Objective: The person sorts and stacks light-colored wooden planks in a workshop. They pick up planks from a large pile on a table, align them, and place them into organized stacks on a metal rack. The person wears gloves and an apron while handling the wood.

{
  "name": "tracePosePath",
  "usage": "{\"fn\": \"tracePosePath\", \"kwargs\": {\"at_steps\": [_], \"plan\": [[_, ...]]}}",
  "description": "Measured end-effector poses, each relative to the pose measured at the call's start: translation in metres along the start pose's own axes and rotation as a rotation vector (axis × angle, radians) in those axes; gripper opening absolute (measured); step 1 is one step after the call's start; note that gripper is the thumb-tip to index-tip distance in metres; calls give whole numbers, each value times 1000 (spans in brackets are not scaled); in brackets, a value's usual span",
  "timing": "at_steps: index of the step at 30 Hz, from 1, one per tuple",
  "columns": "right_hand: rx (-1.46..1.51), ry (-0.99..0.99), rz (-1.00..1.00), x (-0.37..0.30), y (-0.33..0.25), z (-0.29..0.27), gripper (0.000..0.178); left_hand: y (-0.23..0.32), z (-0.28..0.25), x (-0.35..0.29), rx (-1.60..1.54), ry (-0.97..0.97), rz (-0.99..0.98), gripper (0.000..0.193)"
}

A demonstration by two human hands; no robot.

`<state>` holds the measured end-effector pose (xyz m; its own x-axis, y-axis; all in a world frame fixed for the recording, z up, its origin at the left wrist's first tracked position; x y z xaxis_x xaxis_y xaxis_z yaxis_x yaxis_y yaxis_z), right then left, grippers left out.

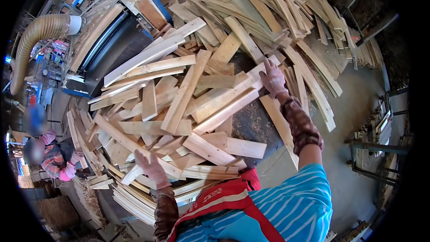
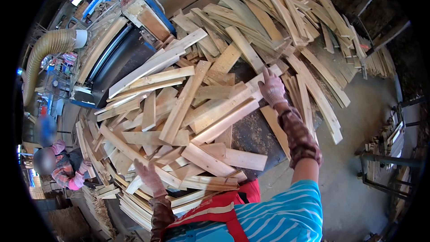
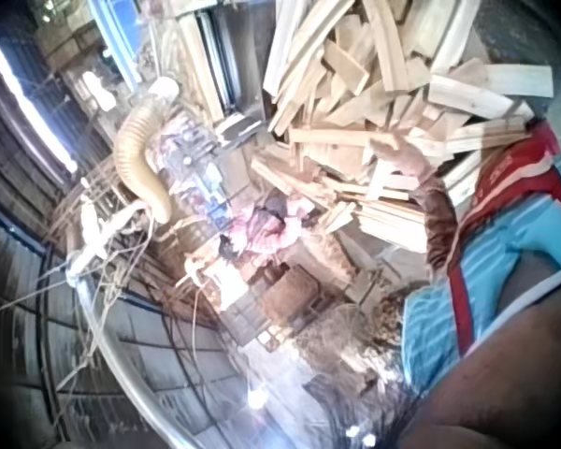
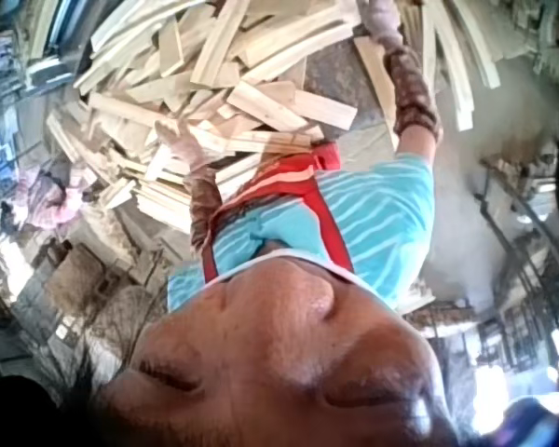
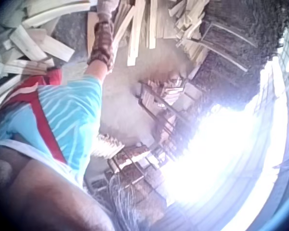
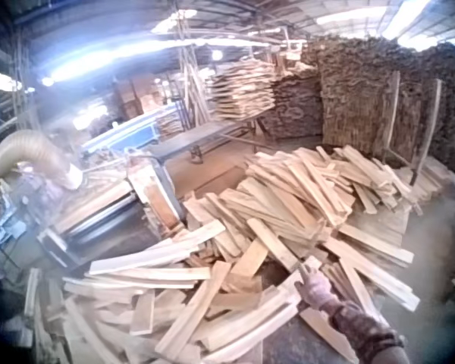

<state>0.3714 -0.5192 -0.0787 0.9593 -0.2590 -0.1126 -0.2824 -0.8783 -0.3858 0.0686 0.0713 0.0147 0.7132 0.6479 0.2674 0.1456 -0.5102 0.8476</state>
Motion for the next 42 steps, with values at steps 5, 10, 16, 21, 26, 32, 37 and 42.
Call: {"fn": "tracePosePath", "kwargs": {"at_steps": [5,10,16,21,26,32,37,42], "plan": [[5,134,111,90,-31,13,81,108,98,13,245,-369,511,66],[45,-82,333,115,-32,39,64,130,195,33,424,-740,357,77],[491,-54,-111,60,-119,11,73,104,248,55,794,-940,335,84],[854,-31,-353,46,-156,-42,80,119,217,51,608,-872,382,78],[951,107,-822,1,-230,-136,80,126,140,27,412,-881,244,68],[447,-169,-967,-94,-339,-117,57,85,13,32,757,-574,617,63],[-140,-561,-1091,-203,-380,12,59,72,-61,42,477,2,274,64],[-163,-463,-1031,-172,-377,54,68,38,-39,19,504,-51,190,72]]}}
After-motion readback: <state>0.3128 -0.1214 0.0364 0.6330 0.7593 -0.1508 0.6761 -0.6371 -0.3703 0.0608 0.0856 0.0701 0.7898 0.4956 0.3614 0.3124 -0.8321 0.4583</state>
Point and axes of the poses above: each hand's wrist, its own x-axis towards the middle knuckle, its own z-axis out of the palm, y = z × x, the point moved 10 cm from there along x, towards the middle knuckle, and after that the axes turned 8 degrees about z, right-handed, at the moved point
